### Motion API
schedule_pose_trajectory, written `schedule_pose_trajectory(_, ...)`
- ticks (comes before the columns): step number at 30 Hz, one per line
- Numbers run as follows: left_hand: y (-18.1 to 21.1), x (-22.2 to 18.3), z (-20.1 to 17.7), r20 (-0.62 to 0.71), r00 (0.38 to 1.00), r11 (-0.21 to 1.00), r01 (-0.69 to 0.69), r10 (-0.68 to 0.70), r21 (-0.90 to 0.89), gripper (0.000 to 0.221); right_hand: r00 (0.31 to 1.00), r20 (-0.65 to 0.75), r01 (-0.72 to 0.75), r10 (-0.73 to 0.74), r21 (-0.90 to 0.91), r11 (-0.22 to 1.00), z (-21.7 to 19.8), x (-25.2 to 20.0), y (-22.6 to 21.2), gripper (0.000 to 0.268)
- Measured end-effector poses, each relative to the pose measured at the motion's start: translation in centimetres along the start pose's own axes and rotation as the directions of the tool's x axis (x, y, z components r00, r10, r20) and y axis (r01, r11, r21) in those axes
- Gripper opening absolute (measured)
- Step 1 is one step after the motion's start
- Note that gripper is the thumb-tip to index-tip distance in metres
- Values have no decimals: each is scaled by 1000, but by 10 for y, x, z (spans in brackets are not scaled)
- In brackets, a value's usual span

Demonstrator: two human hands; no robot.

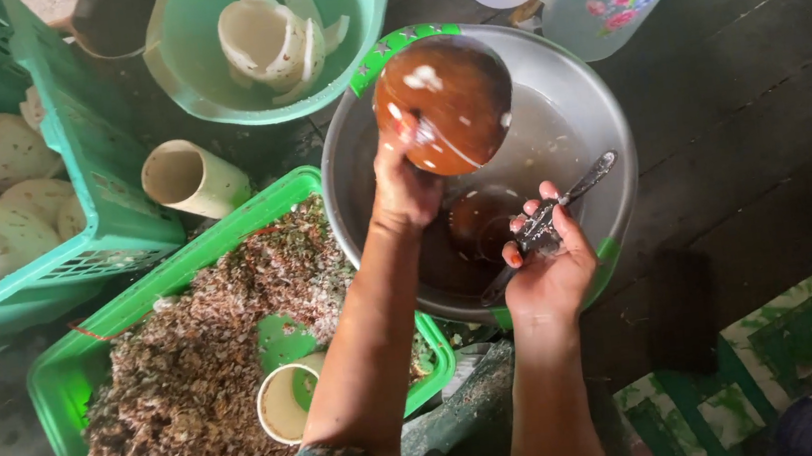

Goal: A person is manually cleaning and processing coconuts by scraping off outer layers with a tool and washing them in a bowl of water.

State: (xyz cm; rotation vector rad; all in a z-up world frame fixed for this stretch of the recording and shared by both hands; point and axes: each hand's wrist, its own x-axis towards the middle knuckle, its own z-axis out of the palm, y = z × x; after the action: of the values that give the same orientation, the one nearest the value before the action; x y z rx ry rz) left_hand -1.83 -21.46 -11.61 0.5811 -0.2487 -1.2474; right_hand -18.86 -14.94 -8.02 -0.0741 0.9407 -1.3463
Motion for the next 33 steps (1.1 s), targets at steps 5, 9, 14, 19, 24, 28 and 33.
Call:
schedule_pose_trajectory(5,67,-55,57,473,777,373,-619,415,691,110,988,155,-13,4,58,998,-8,1,9,38)
schedule_pose_trajectory(9,84,-73,77,623,699,-89,-638,353,765,116,978,207,23,-6,-77,997,-1,-7,9,38)
schedule_pose_trajectory(14,98,-83,91,668,677,-297,-599,308,744,103,954,297,1,46,-156,988,6,-16,5,37)
schedule_pose_trajectory(19,112,-89,102,708,672,-568,-504,215,651,105,941,323,-31,107,-230,973,11,-17,7,31)
schedule_pose_trajectory(24,130,-63,82,-88,957,-204,147,275,968,120,924,367,25,110,-345,938,7,-6,24,43)
schedule_pose_trajectory(28,119,-59,31,-235,954,142,210,189,967,114,933,340,11,117,-354,935,8,-6,28,43)
schedule_pose_trajectory(33,73,-88,16,-400,916,830,206,22,518,94,972,231,37,51,-361,932,11,-8,32,46)
